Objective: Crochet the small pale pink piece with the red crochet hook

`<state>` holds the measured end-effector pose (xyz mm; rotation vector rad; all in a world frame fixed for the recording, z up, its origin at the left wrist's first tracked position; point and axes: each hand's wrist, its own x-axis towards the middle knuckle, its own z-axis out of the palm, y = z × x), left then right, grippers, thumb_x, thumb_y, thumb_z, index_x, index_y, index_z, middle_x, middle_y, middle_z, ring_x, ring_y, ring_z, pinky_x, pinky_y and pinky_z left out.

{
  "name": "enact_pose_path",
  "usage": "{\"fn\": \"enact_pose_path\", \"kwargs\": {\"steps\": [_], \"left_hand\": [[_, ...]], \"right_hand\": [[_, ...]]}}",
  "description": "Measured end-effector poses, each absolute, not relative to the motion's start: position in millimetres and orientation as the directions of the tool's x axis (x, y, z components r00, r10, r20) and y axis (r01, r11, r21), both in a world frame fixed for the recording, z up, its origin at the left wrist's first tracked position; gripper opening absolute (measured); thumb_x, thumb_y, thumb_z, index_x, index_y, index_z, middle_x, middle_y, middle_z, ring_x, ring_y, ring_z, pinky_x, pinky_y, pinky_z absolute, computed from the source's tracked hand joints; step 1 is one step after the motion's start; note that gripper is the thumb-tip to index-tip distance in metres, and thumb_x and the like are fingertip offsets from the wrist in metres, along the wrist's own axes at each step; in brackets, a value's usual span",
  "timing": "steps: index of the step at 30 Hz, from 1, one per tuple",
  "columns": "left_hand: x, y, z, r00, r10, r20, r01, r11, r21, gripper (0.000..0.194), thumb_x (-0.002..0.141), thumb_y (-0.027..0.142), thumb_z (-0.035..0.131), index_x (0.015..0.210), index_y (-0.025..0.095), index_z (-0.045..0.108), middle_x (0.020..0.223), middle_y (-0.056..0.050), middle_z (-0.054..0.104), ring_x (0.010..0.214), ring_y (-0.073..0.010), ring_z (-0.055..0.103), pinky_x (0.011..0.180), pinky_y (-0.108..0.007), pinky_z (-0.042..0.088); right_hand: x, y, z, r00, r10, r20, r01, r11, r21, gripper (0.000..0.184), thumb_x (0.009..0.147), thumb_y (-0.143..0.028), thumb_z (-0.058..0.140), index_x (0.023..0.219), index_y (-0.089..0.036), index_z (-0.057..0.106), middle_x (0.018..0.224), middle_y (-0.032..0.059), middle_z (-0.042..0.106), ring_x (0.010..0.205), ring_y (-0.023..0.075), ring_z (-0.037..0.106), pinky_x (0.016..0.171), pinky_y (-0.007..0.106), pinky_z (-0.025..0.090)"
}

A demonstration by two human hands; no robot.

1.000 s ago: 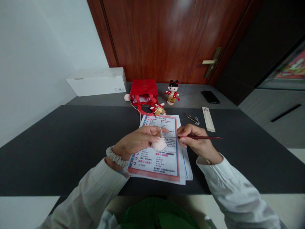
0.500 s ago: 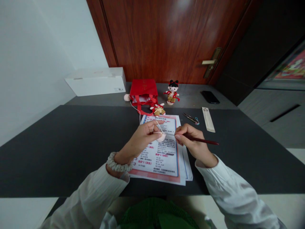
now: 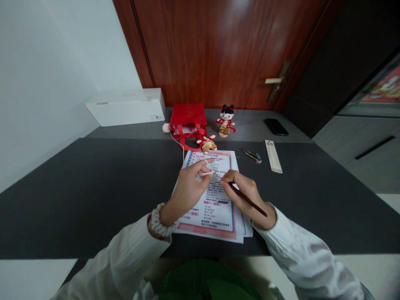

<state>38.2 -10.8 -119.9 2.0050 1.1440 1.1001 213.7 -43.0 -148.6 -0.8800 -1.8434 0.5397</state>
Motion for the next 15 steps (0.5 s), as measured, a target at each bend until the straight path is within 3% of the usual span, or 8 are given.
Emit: {"fn": "enact_pose_path", "kwargs": {"steps": [5,9,12,15], "left_hand": [[40.2,-13.1,-120.0,0.305,0.855,0.421,0.411,-0.516,0.751,0.02,0.082,0.011,0.058,0.098,0.017,0.066,0.096,-0.004,0.072,0.09,-0.0165,0.066,0.086,-0.03,0.047],[43.2,-13.9,-115.3,0.334,0.88,0.337,0.308,-0.44,0.844,0.015,0.08,0.01,0.058,0.091,0.016,0.067,0.093,-0.005,0.071,0.094,-0.0182,0.064,0.089,-0.032,0.044],[44.4,-12.6,-115.8,0.408,0.899,0.16,0.102,-0.219,0.97,0.02,0.077,0.012,0.062,0.096,0.015,0.067,0.077,-0.001,0.068,0.08,-0.0161,0.062,0.083,-0.032,0.044],[44.8,-11.0,-119.4,0.504,0.863,-0.023,-0.131,0.103,0.986,0.032,0.073,0.016,0.067,0.104,0.014,0.065,0.069,0.002,0.062,0.071,-0.0133,0.059,0.075,-0.029,0.044]], "right_hand": [[211.9,-41.7,-150.8,-0.215,0.767,0.605,0.341,0.639,-0.689,0.008,0.092,-0.02,0.053,0.085,-0.022,0.05,0.072,-0.0021,0.054,0.061,0.011,0.051,0.055,0.023,0.041],[212.2,-40.1,-148.4,-0.309,0.637,0.706,0.374,0.764,-0.526,0.01,0.093,-0.012,0.047,0.089,-0.021,0.048,0.081,0.002,0.055,0.072,0.0139,0.054,0.064,0.026,0.046],[214.5,-38.1,-147.7,-0.425,0.492,0.759,0.411,0.853,-0.323,0.013,0.093,-0.008,0.046,0.094,-0.02,0.049,0.084,0.0047,0.055,0.075,0.0161,0.053,0.064,0.029,0.047],[215.4,-38.8,-148.1,-0.509,0.375,0.775,0.502,0.86,-0.086,0.014,0.092,-0.006,0.046,0.096,-0.019,0.05,0.082,0.0064,0.057,0.073,0.0178,0.05,0.058,0.03,0.044]]}}
